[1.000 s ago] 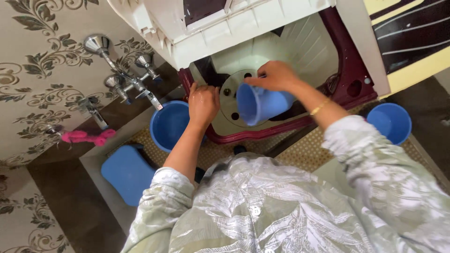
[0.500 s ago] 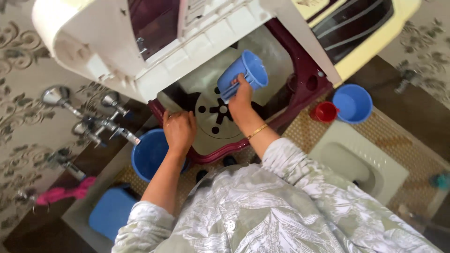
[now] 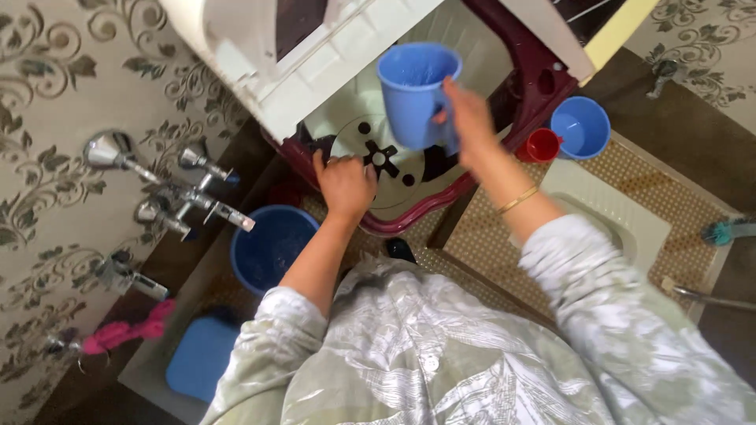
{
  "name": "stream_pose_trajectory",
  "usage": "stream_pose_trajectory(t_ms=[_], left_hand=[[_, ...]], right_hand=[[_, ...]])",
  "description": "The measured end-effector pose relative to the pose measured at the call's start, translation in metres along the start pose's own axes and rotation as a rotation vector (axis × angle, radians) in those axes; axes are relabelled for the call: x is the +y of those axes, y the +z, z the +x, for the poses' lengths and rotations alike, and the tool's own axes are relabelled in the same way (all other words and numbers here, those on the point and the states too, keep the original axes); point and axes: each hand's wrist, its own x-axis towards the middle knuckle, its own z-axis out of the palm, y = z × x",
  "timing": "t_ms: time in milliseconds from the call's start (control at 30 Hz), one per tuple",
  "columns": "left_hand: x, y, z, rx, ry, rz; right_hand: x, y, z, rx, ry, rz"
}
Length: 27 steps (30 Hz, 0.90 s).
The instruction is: Cleaning and rinsing a semi-automatic washing machine inside a bathroom using a blue plastic mug.
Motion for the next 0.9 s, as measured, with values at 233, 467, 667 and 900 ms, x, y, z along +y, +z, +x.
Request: stream_pose_trajectory(t_ms=[233, 467, 667, 900], left_hand=[[-0.002, 0.006, 0.002, 0.078, -0.009, -0.062], [0.009, -0.006, 0.002, 0.121, -0.045, -0.119], [0.014, -0.005, 0.005, 0.185, -0.074, -0.121], [0.02, -0.008, 0.013, 0.163, -0.119, -0.068]], right_hand=[[-0.062, -0.032, 0.062, -0.302, -0.226, -0.48], [-0.064, -0.067, 0.07, -0.385, -0.28, -0.635], [-0.033, -0.048, 0.131, -0.393, -0.127, -0.887], [0.056, 0.029, 0.136, -0.788, -0.995, -1.507]])
